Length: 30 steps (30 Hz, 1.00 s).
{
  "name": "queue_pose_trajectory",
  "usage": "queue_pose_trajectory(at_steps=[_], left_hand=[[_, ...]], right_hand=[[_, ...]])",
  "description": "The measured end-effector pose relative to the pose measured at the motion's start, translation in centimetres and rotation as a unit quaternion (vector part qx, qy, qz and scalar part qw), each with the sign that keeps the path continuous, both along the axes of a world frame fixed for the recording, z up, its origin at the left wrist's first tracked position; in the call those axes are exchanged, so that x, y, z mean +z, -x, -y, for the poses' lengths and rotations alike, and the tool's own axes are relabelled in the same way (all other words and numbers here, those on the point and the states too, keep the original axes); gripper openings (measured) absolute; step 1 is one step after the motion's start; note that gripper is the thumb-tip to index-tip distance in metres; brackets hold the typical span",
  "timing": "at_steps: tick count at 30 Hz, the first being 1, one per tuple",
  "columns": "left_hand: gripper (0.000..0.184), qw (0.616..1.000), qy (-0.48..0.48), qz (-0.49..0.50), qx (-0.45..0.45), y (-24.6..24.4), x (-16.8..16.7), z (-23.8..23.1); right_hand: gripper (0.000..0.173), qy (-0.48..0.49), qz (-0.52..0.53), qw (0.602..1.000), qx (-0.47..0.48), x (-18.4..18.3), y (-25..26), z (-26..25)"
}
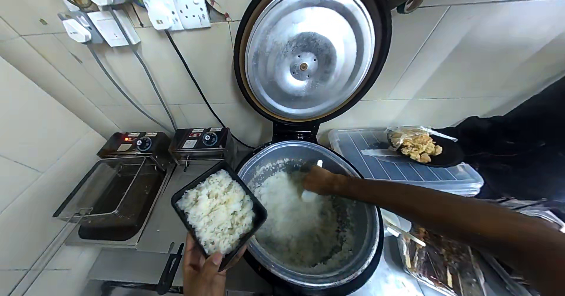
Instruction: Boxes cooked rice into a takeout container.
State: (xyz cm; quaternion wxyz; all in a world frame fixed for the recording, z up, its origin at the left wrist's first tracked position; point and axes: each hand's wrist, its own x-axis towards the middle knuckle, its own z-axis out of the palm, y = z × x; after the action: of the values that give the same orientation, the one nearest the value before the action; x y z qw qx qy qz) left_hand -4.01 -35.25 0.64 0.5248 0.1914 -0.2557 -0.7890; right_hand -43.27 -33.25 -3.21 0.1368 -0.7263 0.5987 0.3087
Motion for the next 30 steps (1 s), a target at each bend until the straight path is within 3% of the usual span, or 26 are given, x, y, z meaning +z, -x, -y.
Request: queue_pose_trajectory(at_steps=[6,15,19,21,23,26,30], left_hand=[[0.096,1.000,0.016,0.008,0.002,-2.6,-1.3,-1.1],[0.102,1.000,0.005,-0.002,-0.001,-3.2,-1.7,-1.5],[0.109,1.000,-0.005,0.008,0.015,-2.9,-1.4,-1.5],[0.112,1.000,-0.005,0.009,0.013,-2.5,-1.4,-1.3],[0.115,1.000,-0.001,0.009,0.008,-1.9,-1.4,-1.1],[0.113,1.000,0.002,0.004,0.020,-1.8,-1.5,-0.9],[0.111,1.000,0.014,-0.010,-0.019,-1.1,-1.6,-0.2]], right_hand=[[0.021,-0.083,0.004,0.992,0.096,-1.9,0.5,0.8],[0.022,-0.194,0.046,0.977,0.070,-2.8,-1.2,-1.5],[0.024,-0.214,0.046,0.969,0.113,-3.8,-2.2,-2.3],[0.028,-0.235,0.119,0.961,0.090,-4.4,-2.1,-2.1],[0.027,-0.248,0.264,0.931,0.032,-4.3,-1.7,-2.6],[0.023,-0.216,0.402,0.887,-0.065,0.3,-1.7,-2.5],[0.019,-0.061,0.515,0.824,-0.229,12.2,-0.2,-3.6]])
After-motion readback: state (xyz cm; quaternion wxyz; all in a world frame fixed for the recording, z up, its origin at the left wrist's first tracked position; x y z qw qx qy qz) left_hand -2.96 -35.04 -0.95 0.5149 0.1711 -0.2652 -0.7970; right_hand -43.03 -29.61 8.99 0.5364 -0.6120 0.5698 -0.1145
